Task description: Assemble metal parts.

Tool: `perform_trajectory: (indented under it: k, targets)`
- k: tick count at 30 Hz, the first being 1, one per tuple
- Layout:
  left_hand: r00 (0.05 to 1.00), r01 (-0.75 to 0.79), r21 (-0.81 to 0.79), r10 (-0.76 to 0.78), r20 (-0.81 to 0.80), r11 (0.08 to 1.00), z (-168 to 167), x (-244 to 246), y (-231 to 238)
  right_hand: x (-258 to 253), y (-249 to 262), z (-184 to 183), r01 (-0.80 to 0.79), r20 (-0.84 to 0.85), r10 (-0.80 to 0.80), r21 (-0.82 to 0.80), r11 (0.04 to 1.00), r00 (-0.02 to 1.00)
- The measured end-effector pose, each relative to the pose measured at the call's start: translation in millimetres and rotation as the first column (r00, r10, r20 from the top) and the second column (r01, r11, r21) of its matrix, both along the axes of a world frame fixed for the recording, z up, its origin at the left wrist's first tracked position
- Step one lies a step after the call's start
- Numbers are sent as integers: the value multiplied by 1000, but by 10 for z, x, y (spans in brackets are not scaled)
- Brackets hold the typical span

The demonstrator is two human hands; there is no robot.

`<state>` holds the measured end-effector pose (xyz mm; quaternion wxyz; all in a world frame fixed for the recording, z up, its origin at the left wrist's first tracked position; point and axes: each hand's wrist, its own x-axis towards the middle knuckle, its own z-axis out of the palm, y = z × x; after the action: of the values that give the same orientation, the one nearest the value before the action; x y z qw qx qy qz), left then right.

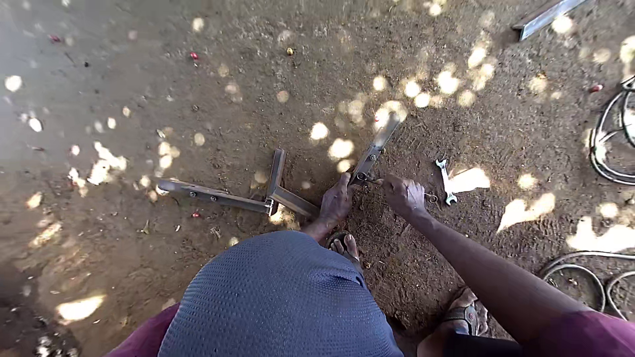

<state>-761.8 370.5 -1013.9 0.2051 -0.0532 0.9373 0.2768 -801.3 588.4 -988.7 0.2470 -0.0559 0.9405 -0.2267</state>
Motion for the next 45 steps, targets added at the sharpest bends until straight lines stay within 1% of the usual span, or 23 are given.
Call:
perform_trajectory:
  k: [2, 5, 7, 9, 10, 12, 14, 17, 18, 20, 21, 23, 27, 30, 31, 34, 36, 38, 40, 41, 43, 44, 45]
  targets:
    - [1000, -3, -11, 3, 7, 1000, 8, -30, -1, -119, 88, -66, -109, -24, 108, -29, 994, 994]
    - [1000, 2, -8, -1, 14, 1000, -13, 8, -6, -212, 154, -46, -230, -46, 229, -3, 973, 972]
    - [1000, 4, -2, -4, -2, 1000, -32, 29, -9, -206, 148, -16, -216, -20, 215, -21, 976, 976]
    - [1000, 3, -6, -3, -8, 1000, -37, 13, -16, -154, 125, 10, -142, 27, 145, -76, 987, 989]
    - [1000, 4, -7, -4, -3, 1000, -34, 7, -18, -115, 123, 15, -118, 40, 121, -78, 990, 992]
    - [1000, 8, -6, -8, -3, 1000, -55, -1, -13, -109, 132, 7, -131, 19, 132, -36, 991, 991]
    - [1000, 2, 1, -2, 3, 1000, -59, 4, -9, -228, 137, 31, -241, -28, 241, 27, 970, 970]
    - [1000, -8, 20, 8, 17, 1000, -44, 1, -17, -570, 174, 111, -460, -126, 467, 81, 884, 875]
    - [1000, -3, 24, 3, 7, 1000, -45, 0, -19, -676, 187, 112, -510, -157, 517, 85, 856, 841]
    - [1000, 4, 35, -4, -8, 999, -41, -5, -23, -809, 190, 110, -560, -146, 565, 80, 825, 812]
    - [1000, 6, 40, -5, -12, 999, -38, -10, -25, -840, 188, 87, -561, -133, 565, 72, 825, 814]
    - [1000, -3, 54, 4, -15, 999, -32, 8, -21, -817, 175, 47, -519, -86, 521, 48, 854, 849]
    - [1000, -10, 68, 11, -15, 998, -35, -31, -29, -822, 161, 19, -466, -84, 468, 48, 884, 880]
    - [1000, -11, 86, 12, -15, 996, -51, -27, -31, -798, 159, 25, -407, -63, 408, 18, 913, 911]
    - [1000, -13, 89, 15, -17, 996, -56, -21, -32, -756, 147, 22, -359, -51, 359, 6, 933, 932]
    - [999, -23, 95, 25, -22, 995, -60, -37, -43, -558, 83, 43, -147, 20, 147, 2, 989, 989]
    - [999, -31, 83, 32, -8, 996, -39, 1, -18, -437, 85, 34, -89, 16, 89, 1, 996, 996]
    - [999, -31, 55, 32, -17, 998, -17, -22, -21, -475, 109, 7, -120, 18, 120, -33, 992, 993]
    - [999, -26, 23, 26, -22, 999, 10, -28, -3, -554, 178, -28, -227, 6, 227, -50, 973, 974]
    - [1000, -19, 5, 19, -7, 1000, 40, -20, 28, -573, 225, -11, -288, -36, 286, -43, 957, 958]
    - [1000, -12, -43, 13, 26, 999, 107, -6, 78, -588, 303, 143, -362, -196, 351, -21, 932, 915]
    - [999, -12, -63, 14, 43, 998, 137, -11, 56, -599, 314, 261, -356, -274, 332, -40, 934, 903]
    - [998, -17, -64, 21, 54, 998, 172, -22, 41, -600, 355, 397, -321, -320, 279, -84, 943, 905]
